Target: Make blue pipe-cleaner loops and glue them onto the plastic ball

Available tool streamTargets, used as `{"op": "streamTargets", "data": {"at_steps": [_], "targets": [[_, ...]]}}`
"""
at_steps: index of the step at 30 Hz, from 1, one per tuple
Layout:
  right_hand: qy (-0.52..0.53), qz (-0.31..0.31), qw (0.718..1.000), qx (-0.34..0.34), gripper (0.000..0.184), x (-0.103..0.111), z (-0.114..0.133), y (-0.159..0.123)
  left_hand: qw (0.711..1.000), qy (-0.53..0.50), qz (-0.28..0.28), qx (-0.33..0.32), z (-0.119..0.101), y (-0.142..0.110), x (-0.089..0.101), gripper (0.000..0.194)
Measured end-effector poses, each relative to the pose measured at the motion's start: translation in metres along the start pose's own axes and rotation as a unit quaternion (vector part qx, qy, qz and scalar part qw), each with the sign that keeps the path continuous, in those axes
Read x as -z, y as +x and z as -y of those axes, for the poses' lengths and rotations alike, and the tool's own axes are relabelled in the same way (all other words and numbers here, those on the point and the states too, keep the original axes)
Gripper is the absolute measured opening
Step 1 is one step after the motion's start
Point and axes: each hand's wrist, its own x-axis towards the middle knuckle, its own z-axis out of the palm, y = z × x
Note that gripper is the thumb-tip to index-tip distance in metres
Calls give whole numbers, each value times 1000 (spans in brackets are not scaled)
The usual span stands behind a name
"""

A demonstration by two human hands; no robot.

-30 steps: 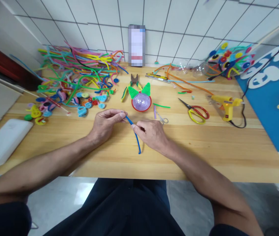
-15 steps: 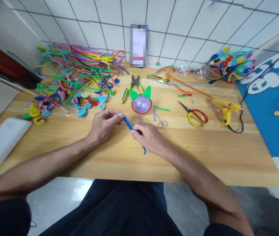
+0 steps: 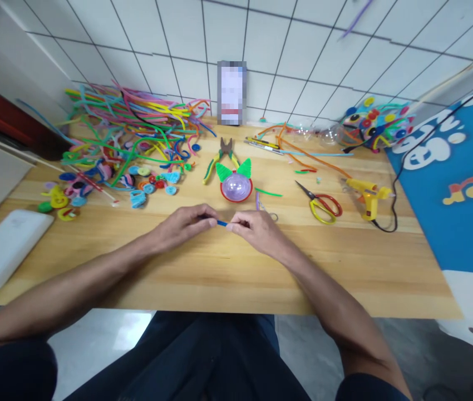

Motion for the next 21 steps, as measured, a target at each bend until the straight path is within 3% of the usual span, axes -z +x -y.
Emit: {"op": "streamTargets", "data": {"at_steps": [3,6,10,15,21], "targets": [[-33,-5,998,59,19,-7,-1,0,994,78,67,-37,-3,-9,-12,24],[-40,-17,996,80,14,-8,-2,1,993,84,81,-17,-1,-12,-20,23],[13,-54,997,51,8,5,-1,2,997,24,59,37,0,-10,-20,27],[109,-80,991,-19,17,11,-2,2,993,-76,55,69,-5,-11,-22,34],[271,-128,952,-57,38,6,1,4,977,-200,44,67,8,-12,-37,44]]}}
